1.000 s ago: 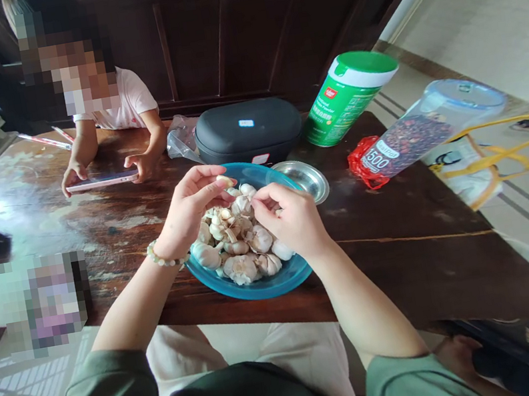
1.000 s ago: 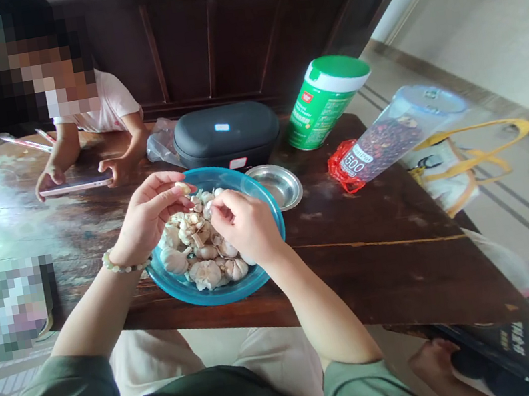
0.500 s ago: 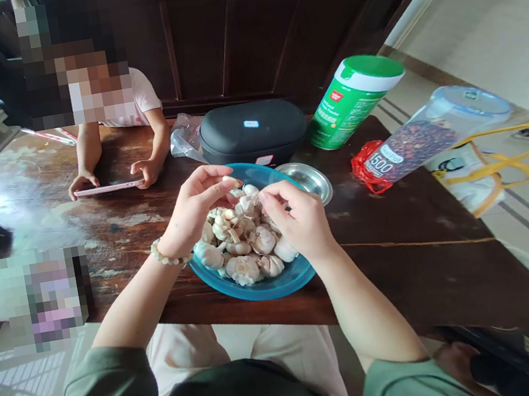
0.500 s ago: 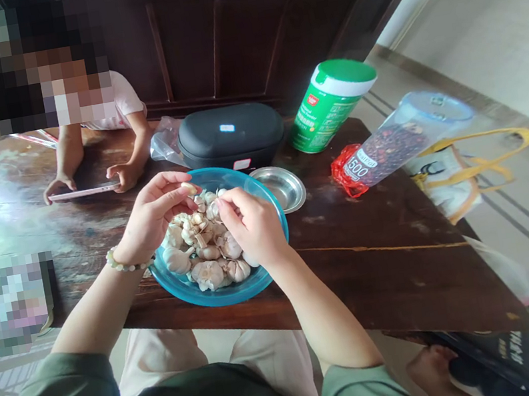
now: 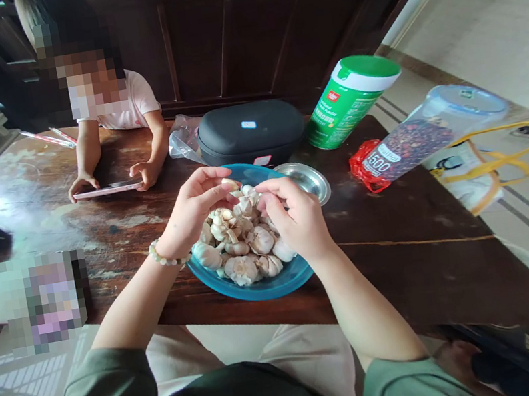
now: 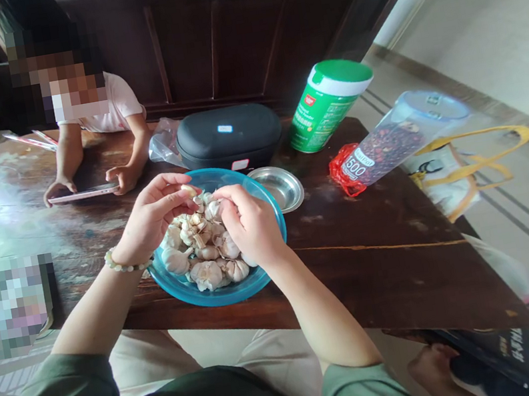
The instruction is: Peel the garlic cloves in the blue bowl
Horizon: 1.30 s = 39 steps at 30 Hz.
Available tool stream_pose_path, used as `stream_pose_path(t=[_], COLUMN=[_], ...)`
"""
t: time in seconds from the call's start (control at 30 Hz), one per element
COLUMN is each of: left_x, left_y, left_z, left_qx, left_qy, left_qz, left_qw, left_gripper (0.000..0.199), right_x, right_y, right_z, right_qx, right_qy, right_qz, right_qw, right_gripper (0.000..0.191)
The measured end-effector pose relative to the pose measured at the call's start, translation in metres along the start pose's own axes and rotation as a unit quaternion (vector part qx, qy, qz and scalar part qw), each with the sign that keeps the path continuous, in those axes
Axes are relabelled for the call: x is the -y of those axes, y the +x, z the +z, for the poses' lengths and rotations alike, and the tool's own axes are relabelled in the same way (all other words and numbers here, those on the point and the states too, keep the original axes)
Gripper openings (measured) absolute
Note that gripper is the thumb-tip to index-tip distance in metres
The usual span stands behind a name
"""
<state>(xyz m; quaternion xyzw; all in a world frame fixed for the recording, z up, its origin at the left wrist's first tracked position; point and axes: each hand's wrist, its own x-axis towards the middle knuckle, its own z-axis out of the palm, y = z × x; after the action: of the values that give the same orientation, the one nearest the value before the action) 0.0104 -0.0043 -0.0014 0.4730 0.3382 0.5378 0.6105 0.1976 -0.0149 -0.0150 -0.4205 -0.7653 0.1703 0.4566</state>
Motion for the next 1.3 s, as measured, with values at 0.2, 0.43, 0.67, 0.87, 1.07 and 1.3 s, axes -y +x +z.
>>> stream_pose_path(t=[0.2,0.43,0.67,0.87,1.07,1.3], left_x=[0.0034,0.0077,0.0057,-0.0010,-0.0005,-0.0017], left_y=[0.0005,0.0038,0.0035,-0.0001,-0.0015,-0.0035], left_z=[-0.0021,-0.0048,-0.0031,0.0016,0.0003,0.0025], left_qx=[0.030,0.038,0.051,0.069,0.086,0.081], left_qy=[0.005,0.008,0.009,0.015,0.019,0.027], left_qz=[0.005,0.017,0.003,-0.032,-0.040,-0.052], left_qw=[1.000,0.999,0.999,0.997,0.995,0.995], left_gripper=[0.033,0.035,0.037,0.038,0.036,0.032], right_x=[0.0047,0.0074,0.0052,0.0055,0.0043,0.0036], right_y=[0.0003,0.0011,0.0008,0.0017,0.0021,0.0023], right_z=[-0.0001,0.0006,-0.0003,0.0011,0.0015,0.0012], right_qx=[-0.005,-0.013,-0.020,-0.012,-0.005,-0.008], right_qy=[-0.005,-0.012,-0.013,-0.056,-0.073,-0.066], right_qz=[-0.018,-0.025,-0.044,-0.076,-0.094,-0.111], right_qw=[1.000,1.000,0.999,0.995,0.993,0.992], right_gripper=[0.011,0.009,0.005,0.009,0.010,0.008])
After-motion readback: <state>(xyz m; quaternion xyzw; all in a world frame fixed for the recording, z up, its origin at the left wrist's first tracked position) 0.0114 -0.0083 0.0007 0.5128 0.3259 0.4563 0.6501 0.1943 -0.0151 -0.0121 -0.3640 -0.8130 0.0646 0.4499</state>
